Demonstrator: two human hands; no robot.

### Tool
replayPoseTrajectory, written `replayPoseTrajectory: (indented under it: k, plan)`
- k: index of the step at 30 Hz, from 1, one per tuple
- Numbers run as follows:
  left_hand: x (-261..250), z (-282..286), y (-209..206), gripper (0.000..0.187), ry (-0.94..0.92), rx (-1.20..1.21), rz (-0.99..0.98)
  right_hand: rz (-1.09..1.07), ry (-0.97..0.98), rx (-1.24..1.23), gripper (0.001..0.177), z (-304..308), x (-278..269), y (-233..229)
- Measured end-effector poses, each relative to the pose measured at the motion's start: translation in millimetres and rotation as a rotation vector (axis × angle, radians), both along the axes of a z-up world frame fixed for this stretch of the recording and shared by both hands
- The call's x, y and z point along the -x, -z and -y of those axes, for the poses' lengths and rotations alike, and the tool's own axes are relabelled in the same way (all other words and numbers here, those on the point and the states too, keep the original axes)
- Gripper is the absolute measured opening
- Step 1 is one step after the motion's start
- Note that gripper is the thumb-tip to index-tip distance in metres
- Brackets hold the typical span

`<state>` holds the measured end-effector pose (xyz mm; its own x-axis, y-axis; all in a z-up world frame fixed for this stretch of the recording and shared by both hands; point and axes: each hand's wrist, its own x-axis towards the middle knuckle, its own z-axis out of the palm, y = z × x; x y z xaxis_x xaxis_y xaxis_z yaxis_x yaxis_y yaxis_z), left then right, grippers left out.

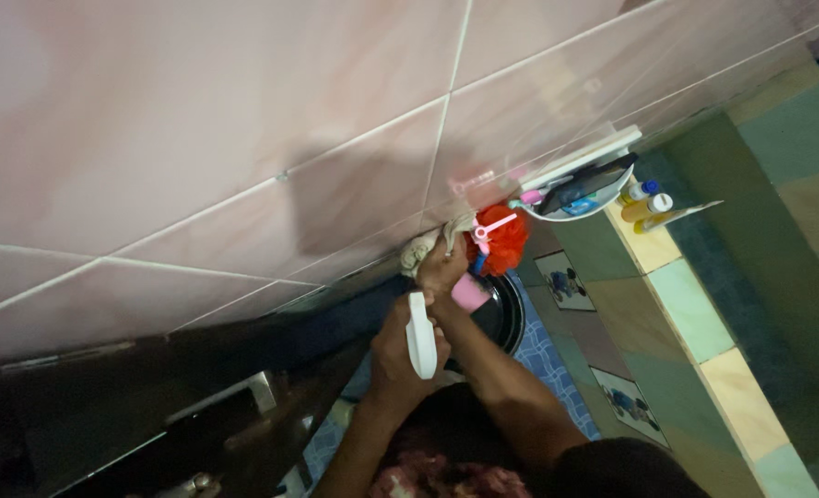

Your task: The person sprays a cleaning solution onto pink tiled walls and wipes them with a cloth. They clean around a wall-mounted mirror and a soap dispenser, moving from upper to lower sections of the wall.

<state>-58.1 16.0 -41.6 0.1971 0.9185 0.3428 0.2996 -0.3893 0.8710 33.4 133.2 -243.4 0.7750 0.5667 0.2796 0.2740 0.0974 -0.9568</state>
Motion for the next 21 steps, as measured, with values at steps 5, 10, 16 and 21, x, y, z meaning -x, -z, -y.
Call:
replayPoseTrajectory:
  k: [5,10,16,21]
  plan:
    - [-4,2,5,0.049,-0.042,0.071,0.016,0.153,-0.012,-0.043,0.023,5,-5,25]
    - [-9,1,4,0.046,-0.007,0.037,-0.018,0.23,0.027,0.02,0.024,-5,-14,63]
    - [-9,4,3,0.045,-0.008,-0.01,0.024,0.144,0.008,0.168,0.016,-1,2,116]
    - [-10,-1,3,0.045,-0.029,0.01,-0.026,0.152,-0.004,-0.052,0.028,6,4,88]
